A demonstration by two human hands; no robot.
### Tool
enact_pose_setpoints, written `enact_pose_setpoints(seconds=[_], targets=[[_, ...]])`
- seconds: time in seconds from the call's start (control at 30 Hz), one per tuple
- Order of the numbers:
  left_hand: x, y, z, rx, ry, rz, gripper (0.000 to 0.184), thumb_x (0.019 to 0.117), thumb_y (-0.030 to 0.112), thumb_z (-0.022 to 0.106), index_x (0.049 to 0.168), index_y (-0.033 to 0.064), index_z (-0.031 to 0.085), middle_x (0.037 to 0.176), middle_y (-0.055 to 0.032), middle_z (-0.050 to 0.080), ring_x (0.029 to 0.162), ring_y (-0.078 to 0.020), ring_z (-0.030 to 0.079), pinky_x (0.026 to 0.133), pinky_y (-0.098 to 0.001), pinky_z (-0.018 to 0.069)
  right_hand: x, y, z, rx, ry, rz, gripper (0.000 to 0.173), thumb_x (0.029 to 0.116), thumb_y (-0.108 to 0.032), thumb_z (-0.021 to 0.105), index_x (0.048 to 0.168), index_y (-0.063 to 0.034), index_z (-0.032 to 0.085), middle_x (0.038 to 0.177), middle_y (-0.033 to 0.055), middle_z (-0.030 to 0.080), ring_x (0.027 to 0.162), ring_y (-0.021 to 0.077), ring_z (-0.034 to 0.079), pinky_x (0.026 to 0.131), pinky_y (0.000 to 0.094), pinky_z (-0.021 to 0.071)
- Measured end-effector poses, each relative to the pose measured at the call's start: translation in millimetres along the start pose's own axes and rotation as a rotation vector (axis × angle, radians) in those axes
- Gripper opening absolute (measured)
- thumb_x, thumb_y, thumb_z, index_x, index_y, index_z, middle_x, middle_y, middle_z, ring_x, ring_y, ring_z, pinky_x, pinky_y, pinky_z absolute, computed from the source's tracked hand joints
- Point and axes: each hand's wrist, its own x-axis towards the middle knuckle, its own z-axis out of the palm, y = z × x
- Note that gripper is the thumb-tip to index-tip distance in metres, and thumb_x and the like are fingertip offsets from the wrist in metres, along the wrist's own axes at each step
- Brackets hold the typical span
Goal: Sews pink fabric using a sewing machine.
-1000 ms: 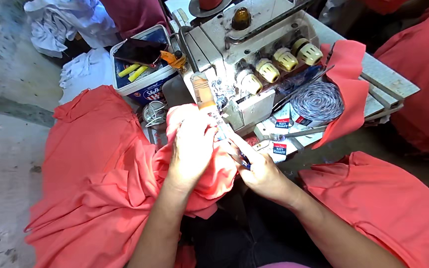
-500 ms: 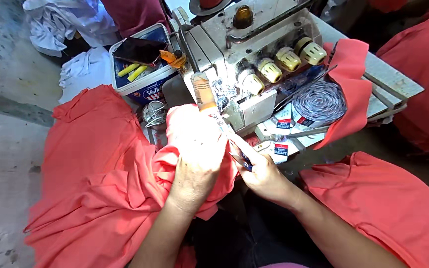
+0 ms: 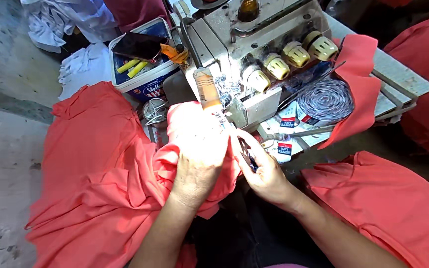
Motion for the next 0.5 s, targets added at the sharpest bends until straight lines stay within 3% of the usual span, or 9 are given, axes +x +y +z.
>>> enact_pose_setpoints(seconds=[0.13, 0.5], targets=[[1.0, -1.6, 0.0, -0.006, -0.005, -0.003, 0.021, 0.0973, 0.004, 0.058, 0.105, 0.0010, 0.077, 0.105, -0.0159, 0.074, 0.101, -0.0321, 0.071, 0.086, -0.0449, 0.0555, -0.4, 0.6, 0.4, 0.009, -0.001, 0.003, 0.050, 0.0977, -0.010, 0.057, 0.146, 0.0016, 0.052, 0.099, 0.0099, 0.073, 0.085, 0.0045, 0.066, 0.081, 0.0198, 0.0534], [2.6, -0.3, -1.9, -0.043, -0.059, -0.060, 0.022, 0.0967, 0.004, 0.057, 0.108, 0.0013, 0.077, 0.109, -0.0164, 0.073, 0.106, -0.0327, 0.068, 0.093, -0.0462, 0.0524, -3.9, 0.1, 1.1, 0.048, 0.021, 0.012, 0.051, 0.0970, -0.011, 0.058, 0.146, 0.0020, 0.051, 0.086, 0.0034, 0.066, 0.072, -0.0027, 0.054, 0.071, 0.0119, 0.0468]])
